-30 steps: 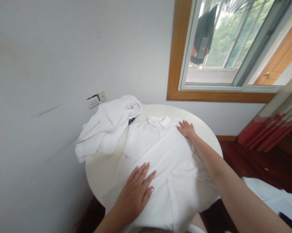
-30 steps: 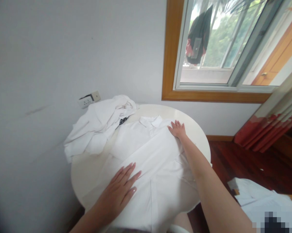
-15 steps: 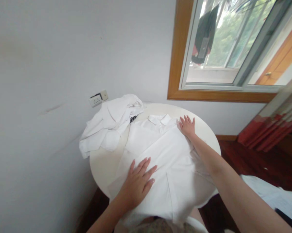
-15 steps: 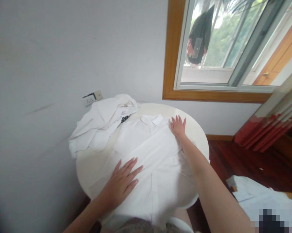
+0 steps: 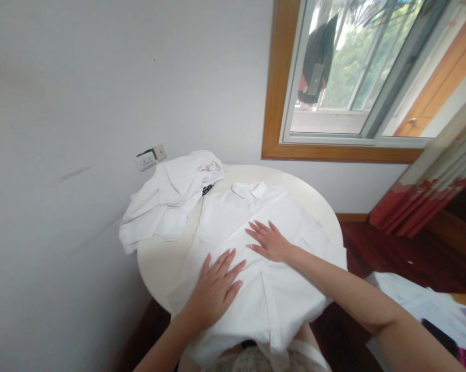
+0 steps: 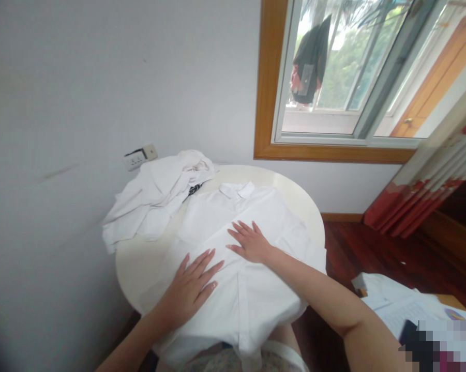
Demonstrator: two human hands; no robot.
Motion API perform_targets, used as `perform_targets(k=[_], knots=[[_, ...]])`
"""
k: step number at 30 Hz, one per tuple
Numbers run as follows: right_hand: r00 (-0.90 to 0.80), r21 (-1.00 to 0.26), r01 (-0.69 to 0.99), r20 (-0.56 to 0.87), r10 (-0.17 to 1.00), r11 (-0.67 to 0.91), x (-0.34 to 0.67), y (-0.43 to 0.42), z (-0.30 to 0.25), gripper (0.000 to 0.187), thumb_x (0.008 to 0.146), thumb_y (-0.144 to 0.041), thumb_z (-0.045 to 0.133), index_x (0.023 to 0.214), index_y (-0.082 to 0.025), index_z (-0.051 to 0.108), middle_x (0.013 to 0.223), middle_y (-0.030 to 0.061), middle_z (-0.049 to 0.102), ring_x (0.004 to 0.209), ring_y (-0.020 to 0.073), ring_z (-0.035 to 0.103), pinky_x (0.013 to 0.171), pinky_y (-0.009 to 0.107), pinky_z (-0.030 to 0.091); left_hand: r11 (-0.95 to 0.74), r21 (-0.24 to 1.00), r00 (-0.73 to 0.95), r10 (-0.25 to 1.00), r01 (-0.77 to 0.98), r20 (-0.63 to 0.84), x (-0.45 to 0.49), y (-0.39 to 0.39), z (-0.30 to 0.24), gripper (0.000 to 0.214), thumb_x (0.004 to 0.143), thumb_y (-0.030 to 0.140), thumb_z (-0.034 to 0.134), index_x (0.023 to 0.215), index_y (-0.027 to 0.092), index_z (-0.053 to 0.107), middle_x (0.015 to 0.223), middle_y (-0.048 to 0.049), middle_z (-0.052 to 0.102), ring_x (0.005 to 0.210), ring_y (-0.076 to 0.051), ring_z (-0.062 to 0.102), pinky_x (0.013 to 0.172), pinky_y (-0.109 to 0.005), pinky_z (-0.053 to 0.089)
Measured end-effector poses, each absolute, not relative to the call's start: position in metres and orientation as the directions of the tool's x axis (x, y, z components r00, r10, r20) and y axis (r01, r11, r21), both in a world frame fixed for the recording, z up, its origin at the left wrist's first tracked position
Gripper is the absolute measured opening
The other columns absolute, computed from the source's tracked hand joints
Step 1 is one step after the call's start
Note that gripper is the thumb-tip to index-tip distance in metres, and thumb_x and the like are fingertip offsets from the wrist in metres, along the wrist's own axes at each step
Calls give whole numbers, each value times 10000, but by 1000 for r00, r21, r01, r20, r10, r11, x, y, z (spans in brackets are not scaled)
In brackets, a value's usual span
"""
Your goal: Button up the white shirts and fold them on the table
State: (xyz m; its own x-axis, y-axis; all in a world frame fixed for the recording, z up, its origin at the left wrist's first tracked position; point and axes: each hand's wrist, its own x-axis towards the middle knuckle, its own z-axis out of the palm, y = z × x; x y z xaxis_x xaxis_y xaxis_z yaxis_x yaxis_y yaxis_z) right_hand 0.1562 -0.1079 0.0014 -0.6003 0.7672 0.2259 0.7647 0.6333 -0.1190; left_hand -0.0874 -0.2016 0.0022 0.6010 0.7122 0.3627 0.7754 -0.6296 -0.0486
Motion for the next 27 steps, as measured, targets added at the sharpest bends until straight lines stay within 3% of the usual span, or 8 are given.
perform_targets(k=[8, 27], knots=[[-479, -68, 862, 219, 850, 503, 199, -83, -1, 587, 952, -546, 275, 1446, -237, 348, 1516, 70, 274, 1406, 242, 228, 1131, 478, 185, -627, -26, 597, 727, 779, 339, -89, -201, 1, 483, 942, 383, 390, 1422, 359, 338, 1512, -31, 320, 1368, -220, 323, 1137, -492, 155], [-225, 11, 974, 121, 967, 226, 295, -14, -13, 661, 935, -606, 167, 1468, -239, 303, 1545, 91, 193, 1422, 252, 168, 1131, 463, 194, -644, -31, 615, 714, 764, 334, -90, -202, 6, 497, 938, 368, 408, 1429, 349, 327, 1508, -33, 330, 1363, -218, 332, 1142, -488, 167]])
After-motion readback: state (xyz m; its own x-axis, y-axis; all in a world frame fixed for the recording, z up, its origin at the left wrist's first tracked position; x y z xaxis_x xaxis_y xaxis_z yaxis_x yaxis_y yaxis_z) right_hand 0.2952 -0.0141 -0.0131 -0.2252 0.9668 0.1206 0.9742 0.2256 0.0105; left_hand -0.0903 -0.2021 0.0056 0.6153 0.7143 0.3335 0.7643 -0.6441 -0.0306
